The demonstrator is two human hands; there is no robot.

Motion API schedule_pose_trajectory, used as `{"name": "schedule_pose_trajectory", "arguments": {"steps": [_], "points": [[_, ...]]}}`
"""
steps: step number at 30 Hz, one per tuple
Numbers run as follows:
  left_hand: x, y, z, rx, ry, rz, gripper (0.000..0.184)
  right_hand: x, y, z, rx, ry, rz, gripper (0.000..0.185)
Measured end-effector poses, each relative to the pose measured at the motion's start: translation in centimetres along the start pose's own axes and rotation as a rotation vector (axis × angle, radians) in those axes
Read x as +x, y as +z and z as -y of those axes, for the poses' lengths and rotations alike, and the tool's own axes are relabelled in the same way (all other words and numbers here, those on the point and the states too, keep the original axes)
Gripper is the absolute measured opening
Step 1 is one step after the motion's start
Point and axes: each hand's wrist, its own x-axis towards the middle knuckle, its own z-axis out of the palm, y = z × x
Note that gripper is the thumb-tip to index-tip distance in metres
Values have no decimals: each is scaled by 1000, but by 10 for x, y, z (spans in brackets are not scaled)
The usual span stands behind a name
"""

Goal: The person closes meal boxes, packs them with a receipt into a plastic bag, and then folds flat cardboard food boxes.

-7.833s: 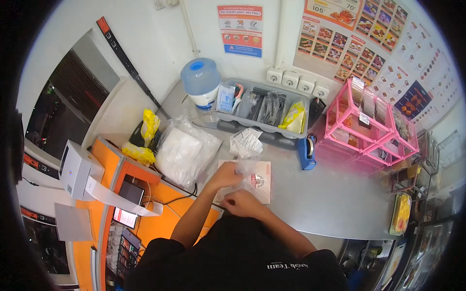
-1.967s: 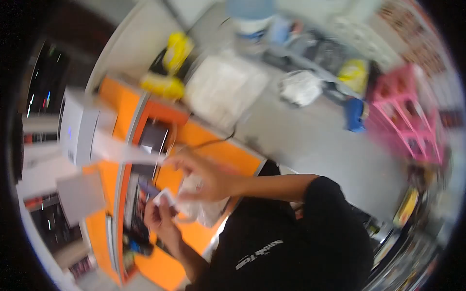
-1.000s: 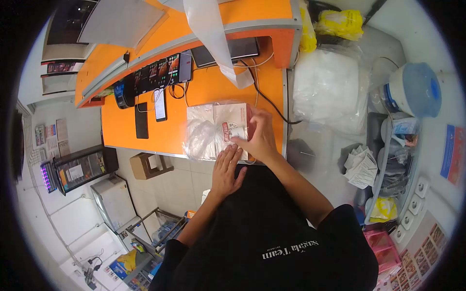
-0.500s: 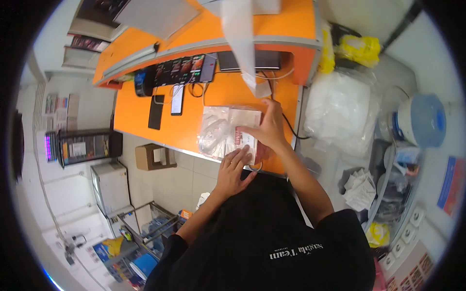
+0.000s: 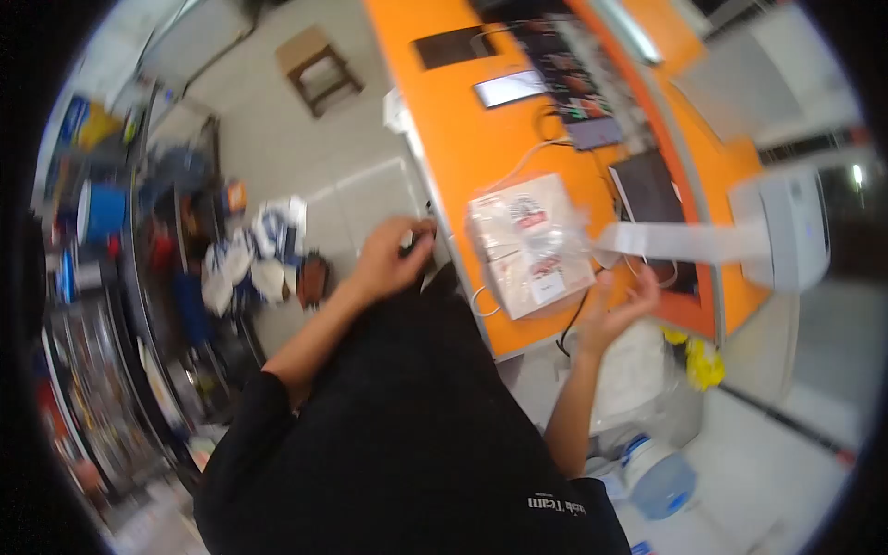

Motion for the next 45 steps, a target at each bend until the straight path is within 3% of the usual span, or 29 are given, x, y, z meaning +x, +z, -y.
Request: {"name": "schedule_pose_trajectory", "arguments": {"steps": [2,5,7,9,11,12,13,14,15,17,20,23,24,25,28,29,30,33,34,38,41,42,45], "points": [[-7,-39,29,-40,-412,-126,31,22,-16,-4,-23,-46,40,61],[-82,-62,124,170,-729,-257,36,37,-25,7,23,-170,13,61],[-139,-69,175,207,-922,-270,41,35,-24,-16,307,-118,78,65],[-212,-64,226,206,-1098,-201,46,6,-6,-53,254,55,98,62],[-311,-36,275,123,-1248,-87,52,-30,2,-140,-347,-361,311,73],[-353,-24,288,49,-1324,-19,54,-43,2,-102,-603,-351,463,79],[-352,-39,269,-219,-1682,315,59,-56,8,-106,-393,-7,402,78],[-409,-7,281,-473,-1780,153,62,-63,16,-137,-112,141,209,77],[-417,-13,263,-458,-1786,421,63,-60,22,-119,209,532,-22,72],[-389,-41,258,-417,-1760,488,63,-64,25,-55,-800,97,262,73],[-334,-68,252,-374,-1731,571,63,-64,33,-81,-177,216,128,82],[-305,-79,267,-240,-1595,540,55,-68,60,28,-984,260,201,79],[-302,-76,285,-123,-1478,443,47,-73,55,-4,-865,136,27,73],[-304,-74,306,-7,-1362,337,40,-85,49,-22,-853,124,29,73],[-304,-101,340,98,-1360,560,36,-107,68,-53,-743,313,-232,57],[-309,-116,345,124,-1381,634,36,-112,95,-39,-746,306,-177,56],[-340,-106,374,118,-1425,450,31,-114,126,-23,-733,273,-111,55],[-333,-185,368,-353,-1759,76,26,-117,233,22,-625,151,121,52],[-357,-183,391,-515,-1824,-135,25,-116,272,38,-571,98,214,51],[-388,-230,404,-527,-1632,-638,37,-113,422,110,-374,-42,638,47],[-389,-290,368,-444,-1702,-720,43,-115,526,164,-261,-90,978,45],[-392,-298,357,-529,-1719,-897,48,-117,560,182,-238,-98,1088,44],[-425,-293,321,-735,-1517,-1398,50,-124,648,226,-243,-130,1403,41]]}}
